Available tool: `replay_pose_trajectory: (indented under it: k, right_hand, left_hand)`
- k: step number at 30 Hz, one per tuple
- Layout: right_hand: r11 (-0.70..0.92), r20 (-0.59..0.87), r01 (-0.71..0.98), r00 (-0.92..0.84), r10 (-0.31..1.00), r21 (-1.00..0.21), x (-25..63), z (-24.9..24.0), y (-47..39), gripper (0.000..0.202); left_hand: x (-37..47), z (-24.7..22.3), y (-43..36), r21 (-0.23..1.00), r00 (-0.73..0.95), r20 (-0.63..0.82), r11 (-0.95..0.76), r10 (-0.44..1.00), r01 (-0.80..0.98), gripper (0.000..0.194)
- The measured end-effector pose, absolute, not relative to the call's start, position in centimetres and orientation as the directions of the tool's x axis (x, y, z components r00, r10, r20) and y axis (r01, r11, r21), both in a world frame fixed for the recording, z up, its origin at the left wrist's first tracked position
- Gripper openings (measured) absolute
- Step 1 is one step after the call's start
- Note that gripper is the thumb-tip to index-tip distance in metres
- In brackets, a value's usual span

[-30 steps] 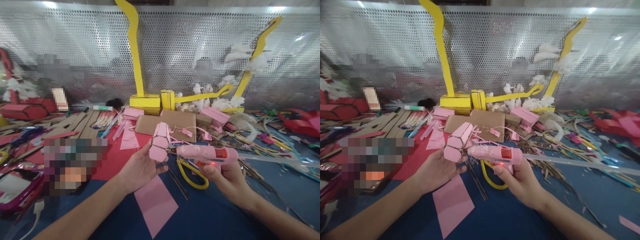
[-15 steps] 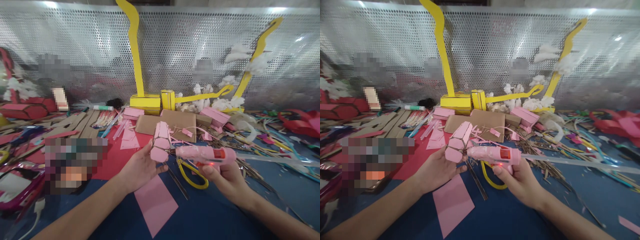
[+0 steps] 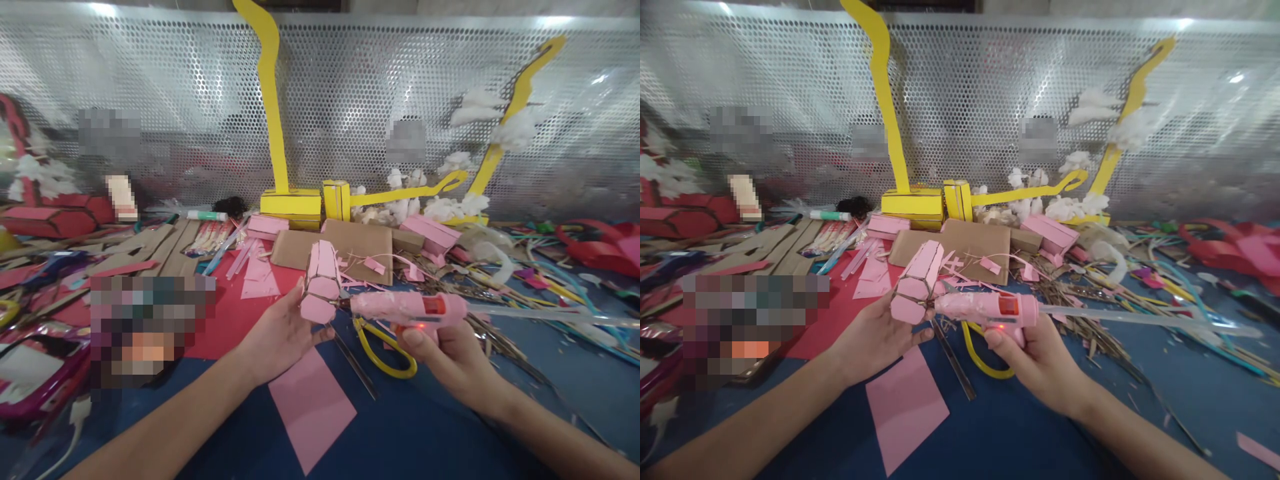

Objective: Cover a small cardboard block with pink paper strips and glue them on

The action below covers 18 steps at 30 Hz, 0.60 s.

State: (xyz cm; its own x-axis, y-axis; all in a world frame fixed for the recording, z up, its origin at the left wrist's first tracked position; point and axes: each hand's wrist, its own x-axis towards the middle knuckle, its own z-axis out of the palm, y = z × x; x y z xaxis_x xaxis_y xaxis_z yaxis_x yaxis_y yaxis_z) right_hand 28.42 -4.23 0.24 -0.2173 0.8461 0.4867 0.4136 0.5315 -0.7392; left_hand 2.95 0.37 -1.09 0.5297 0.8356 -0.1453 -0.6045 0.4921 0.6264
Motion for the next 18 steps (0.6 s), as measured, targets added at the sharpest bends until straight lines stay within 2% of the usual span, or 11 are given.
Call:
replay_pose_trajectory:
  k: [10, 18]
  right_hand:
    - [0.528, 0.448, 0.435, -0.28, 0.849, -0.73, 28.88, -0.53, -4.19, 0.037]
    - [0.521, 0.448, 0.431, -0.266, 0.854, -0.737, 28.67, -0.12, -4.24, 0.041]
  left_hand:
    - [3.02, -1.12, 0.38, 0.629, 0.535, -0.118, 0.48, 0.836, -0.611, 0.028]
    - [2.95, -1.31, 0.42, 0.63, 0.521, -0.149, 0.487, 0.84, -0.605, 0.033]
